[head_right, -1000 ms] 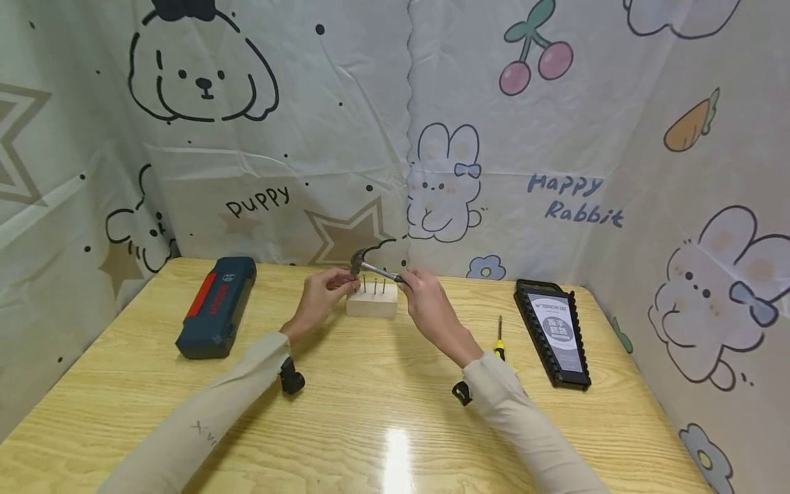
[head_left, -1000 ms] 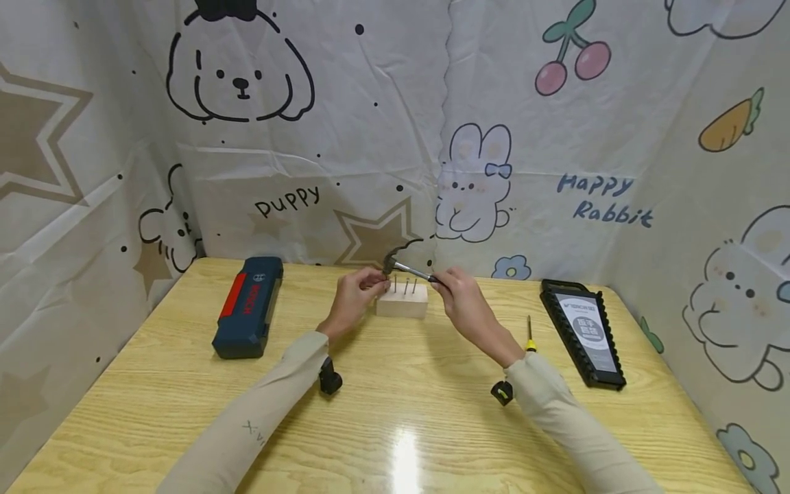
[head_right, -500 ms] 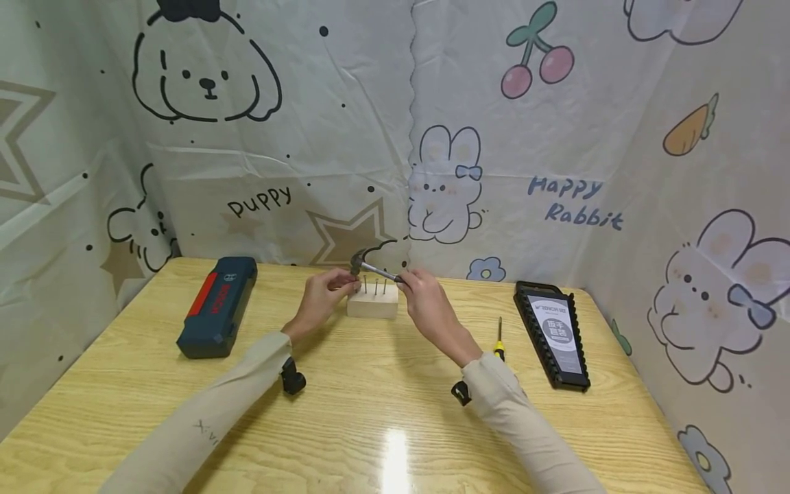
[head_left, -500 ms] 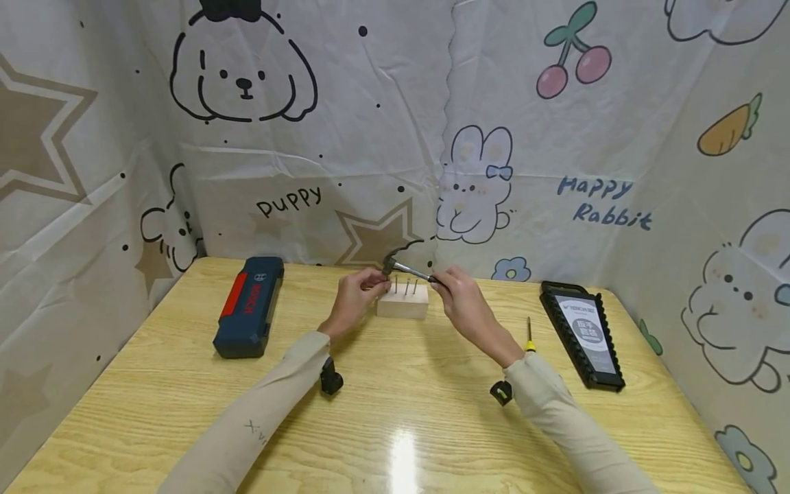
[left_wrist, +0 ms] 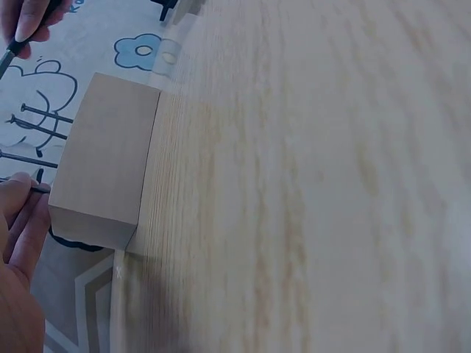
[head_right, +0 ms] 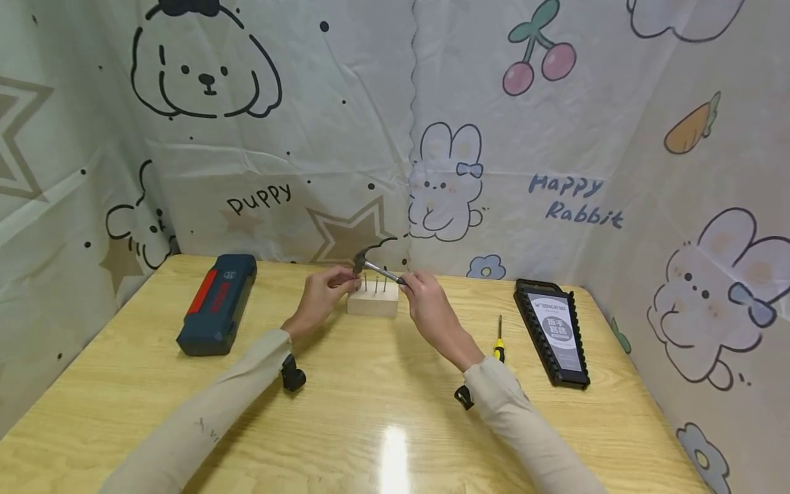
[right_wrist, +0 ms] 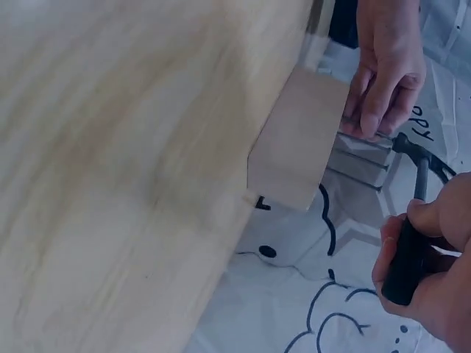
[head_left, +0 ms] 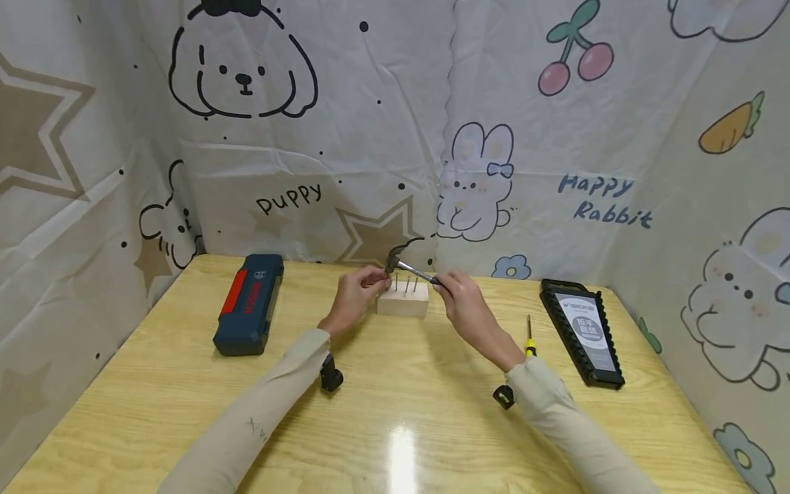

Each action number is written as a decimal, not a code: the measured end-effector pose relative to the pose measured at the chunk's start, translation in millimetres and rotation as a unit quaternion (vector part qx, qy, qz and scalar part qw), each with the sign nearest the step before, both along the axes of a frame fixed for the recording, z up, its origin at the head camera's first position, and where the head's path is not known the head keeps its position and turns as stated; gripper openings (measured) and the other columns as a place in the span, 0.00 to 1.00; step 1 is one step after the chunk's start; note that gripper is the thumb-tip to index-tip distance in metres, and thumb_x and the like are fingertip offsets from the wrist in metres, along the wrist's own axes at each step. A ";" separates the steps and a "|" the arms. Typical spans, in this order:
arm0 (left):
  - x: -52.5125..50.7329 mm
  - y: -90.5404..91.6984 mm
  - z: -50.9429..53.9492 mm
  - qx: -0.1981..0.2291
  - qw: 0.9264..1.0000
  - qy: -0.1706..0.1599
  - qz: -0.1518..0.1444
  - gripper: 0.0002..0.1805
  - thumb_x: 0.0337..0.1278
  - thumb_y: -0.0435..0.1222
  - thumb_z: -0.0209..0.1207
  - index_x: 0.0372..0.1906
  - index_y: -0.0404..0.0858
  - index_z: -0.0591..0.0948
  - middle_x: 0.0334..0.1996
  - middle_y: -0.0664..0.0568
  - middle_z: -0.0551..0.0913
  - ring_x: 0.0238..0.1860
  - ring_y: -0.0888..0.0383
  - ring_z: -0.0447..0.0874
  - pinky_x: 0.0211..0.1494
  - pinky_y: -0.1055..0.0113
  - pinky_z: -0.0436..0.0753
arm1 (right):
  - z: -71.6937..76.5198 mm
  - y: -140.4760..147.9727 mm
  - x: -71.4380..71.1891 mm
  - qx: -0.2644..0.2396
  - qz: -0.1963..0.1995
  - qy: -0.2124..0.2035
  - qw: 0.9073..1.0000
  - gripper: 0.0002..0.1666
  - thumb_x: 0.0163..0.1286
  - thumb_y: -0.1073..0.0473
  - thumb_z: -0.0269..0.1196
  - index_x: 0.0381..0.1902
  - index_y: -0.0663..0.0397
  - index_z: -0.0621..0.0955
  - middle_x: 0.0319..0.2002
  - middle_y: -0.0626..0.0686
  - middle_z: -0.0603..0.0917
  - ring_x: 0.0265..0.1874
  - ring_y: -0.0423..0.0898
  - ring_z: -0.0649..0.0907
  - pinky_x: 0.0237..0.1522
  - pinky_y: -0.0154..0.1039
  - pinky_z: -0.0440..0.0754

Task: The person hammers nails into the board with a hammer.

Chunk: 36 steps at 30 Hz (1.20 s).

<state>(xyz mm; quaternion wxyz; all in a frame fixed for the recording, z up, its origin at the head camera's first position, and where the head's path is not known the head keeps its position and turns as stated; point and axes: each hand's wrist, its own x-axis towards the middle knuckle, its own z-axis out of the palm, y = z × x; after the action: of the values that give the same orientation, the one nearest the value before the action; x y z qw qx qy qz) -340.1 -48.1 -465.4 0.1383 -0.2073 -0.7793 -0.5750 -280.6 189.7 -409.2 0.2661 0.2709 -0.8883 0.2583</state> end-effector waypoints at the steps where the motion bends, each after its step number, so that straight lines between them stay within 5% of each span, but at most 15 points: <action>1: -0.5 0.2 0.6 -0.001 1.000 0.000 0.001 0.07 0.66 0.29 0.68 0.45 0.31 0.88 0.43 0.41 0.92 0.43 0.47 0.91 0.49 0.63 0.89 | 0.0 0.6 -0.3 0.008 -0.001 -0.005 1.000 0.08 0.77 0.69 0.61 0.47 0.69 0.85 0.38 0.59 0.82 0.35 0.51 0.82 0.35 0.44 0.84; 12: -1.8 1.7 1.3 -0.011 1.000 0.002 0.002 0.08 0.67 0.29 0.68 0.47 0.30 0.88 0.44 0.41 0.91 0.44 0.47 0.91 0.52 0.59 0.89 | -0.1 4.3 -0.2 -0.018 -0.004 -0.034 0.999 0.07 0.78 0.68 0.61 0.41 0.65 0.86 0.33 0.57 0.83 0.30 0.49 0.78 0.32 0.44 0.78; 16: -1.7 2.5 0.7 -0.008 1.000 0.005 0.001 0.08 0.67 0.29 0.67 0.47 0.30 0.88 0.44 0.40 0.91 0.44 0.47 0.91 0.51 0.61 0.89 | 3.1 3.1 3.2 -0.090 -0.001 -0.142 0.986 0.10 0.80 0.66 0.59 0.42 0.67 0.85 0.32 0.57 0.85 0.28 0.43 0.78 0.30 0.38 0.79; 17: -1.4 2.6 0.4 -0.006 1.000 0.007 0.001 0.08 0.67 0.28 0.67 0.47 0.30 0.88 0.44 0.40 0.91 0.44 0.46 0.91 0.51 0.62 0.89 | 5.9 3.0 4.5 -0.136 0.012 -0.202 0.970 0.12 0.82 0.65 0.58 0.45 0.69 0.85 0.33 0.56 0.85 0.27 0.41 0.78 0.29 0.35 0.79; 18: -1.1 2.8 0.2 -0.003 1.000 0.007 0.001 0.08 0.66 0.28 0.67 0.47 0.30 0.88 0.44 0.40 0.91 0.44 0.47 0.91 0.50 0.63 0.89 | 9.4 3.2 5.6 -0.195 0.030 -0.268 0.943 0.13 0.83 0.64 0.56 0.48 0.70 0.84 0.34 0.54 0.85 0.28 0.39 0.77 0.29 0.33 0.79; 19: -0.8 3.1 0.2 0.001 1.000 0.009 0.001 0.08 0.66 0.28 0.67 0.47 0.29 0.88 0.43 0.40 0.91 0.44 0.46 0.91 0.50 0.64 0.89 | 14.1 3.8 6.8 -0.268 0.053 -0.334 0.902 0.15 0.84 0.62 0.55 0.51 0.71 0.82 0.36 0.53 0.84 0.28 0.38 0.77 0.29 0.30 0.79; 22: 0.5 4.3 0.6 0.005 1.000 0.018 0.002 0.09 0.66 0.28 0.67 0.47 0.28 0.88 0.43 0.39 0.91 0.44 0.46 0.92 0.49 0.65 0.89 | 28.7 8.6 8.1 -0.479 0.112 -0.471 0.732 0.18 0.86 0.59 0.52 0.59 0.71 0.75 0.41 0.51 0.80 0.33 0.38 0.78 0.35 0.28 0.80; 23: 1.0 4.6 0.7 0.006 1.000 0.021 0.002 0.09 0.67 0.28 0.67 0.47 0.28 0.88 0.43 0.39 0.91 0.44 0.46 0.92 0.49 0.65 0.89 | 32.3 11.5 7.6 -0.519 0.125 -0.494 0.686 0.18 0.86 0.58 0.51 0.60 0.68 0.74 0.43 0.51 0.80 0.35 0.39 0.78 0.37 0.29 0.81; 24: 1.5 4.7 0.9 0.008 1.000 0.020 0.002 0.09 0.67 0.28 0.67 0.48 0.28 0.88 0.43 0.39 0.91 0.44 0.46 0.92 0.49 0.65 0.89 | 35.1 14.4 7.1 -0.542 0.133 -0.508 0.656 0.16 0.86 0.58 0.51 0.60 0.66 0.74 0.44 0.51 0.79 0.38 0.40 0.78 0.40 0.30 0.82; 25: 1.8 4.6 1.1 0.009 1.000 0.020 0.001 0.09 0.67 0.28 0.67 0.48 0.28 0.88 0.43 0.39 0.91 0.44 0.46 0.92 0.49 0.65 0.89 | 36.7 17.5 6.5 -0.550 0.139 -0.516 0.642 0.15 0.86 0.58 0.52 0.59 0.64 0.74 0.45 0.51 0.79 0.40 0.41 0.79 0.43 0.32 0.83; 26: 2.4 4.4 1.2 0.009 1.000 0.017 0.001 0.09 0.67 0.28 0.67 0.48 0.28 0.88 0.43 0.39 0.91 0.44 0.46 0.92 0.49 0.65 0.89 | 37.0 20.5 5.9 -0.544 0.135 -0.520 0.645 0.15 0.85 0.58 0.53 0.59 0.64 0.75 0.46 0.51 0.80 0.42 0.42 0.80 0.46 0.33 0.84; 27: 2.8 4.0 1.3 0.010 1.000 0.013 0.001 0.09 0.67 0.28 0.67 0.48 0.28 0.88 0.43 0.39 0.91 0.44 0.46 0.92 0.49 0.66 0.89 | 36.1 23.2 5.3 -0.525 0.124 -0.519 0.663 0.16 0.85 0.58 0.54 0.61 0.64 0.76 0.46 0.50 0.81 0.43 0.41 0.82 0.47 0.34 0.85; 31: 3.1 2.5 1.9 0.011 1.000 0.003 0.006 0.09 0.67 0.28 0.67 0.48 0.27 0.88 0.43 0.40 0.91 0.44 0.46 0.91 0.49 0.67 0.88 | 24.9 30.5 2.7 -0.411 0.055 -0.487 0.769 0.24 0.83 0.58 0.59 0.66 0.72 0.76 0.46 0.48 0.86 0.44 0.39 0.87 0.50 0.35 0.88; 33: 2.9 2.5 2.2 0.010 1.000 0.006 0.005 0.09 0.67 0.28 0.67 0.48 0.27 0.88 0.44 0.39 0.91 0.45 0.46 0.92 0.49 0.67 0.88 | 17.5 33.5 0.7 -0.366 0.016 -0.461 0.808 0.28 0.81 0.57 0.61 0.67 0.75 0.76 0.46 0.50 0.88 0.41 0.39 0.88 0.47 0.35 0.89; 36: 2.8 3.6 2.3 0.010 1.000 0.011 0.001 0.09 0.66 0.27 0.67 0.48 0.27 0.88 0.44 0.39 0.91 0.45 0.45 0.92 0.49 0.65 0.89 | 8.0 38.3 -2.9 -0.335 -0.021 -0.442 0.832 0.28 0.80 0.55 0.63 0.66 0.74 0.77 0.49 0.56 0.89 0.39 0.38 0.87 0.46 0.35 0.89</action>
<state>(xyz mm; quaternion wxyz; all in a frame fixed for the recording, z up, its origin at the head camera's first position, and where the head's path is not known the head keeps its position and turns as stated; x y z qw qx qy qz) -337.3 -44.5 -463.1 0.1496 -0.2112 -0.7723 -0.5802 -283.4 228.0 -401.2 -0.0745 0.0032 -0.7758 0.6265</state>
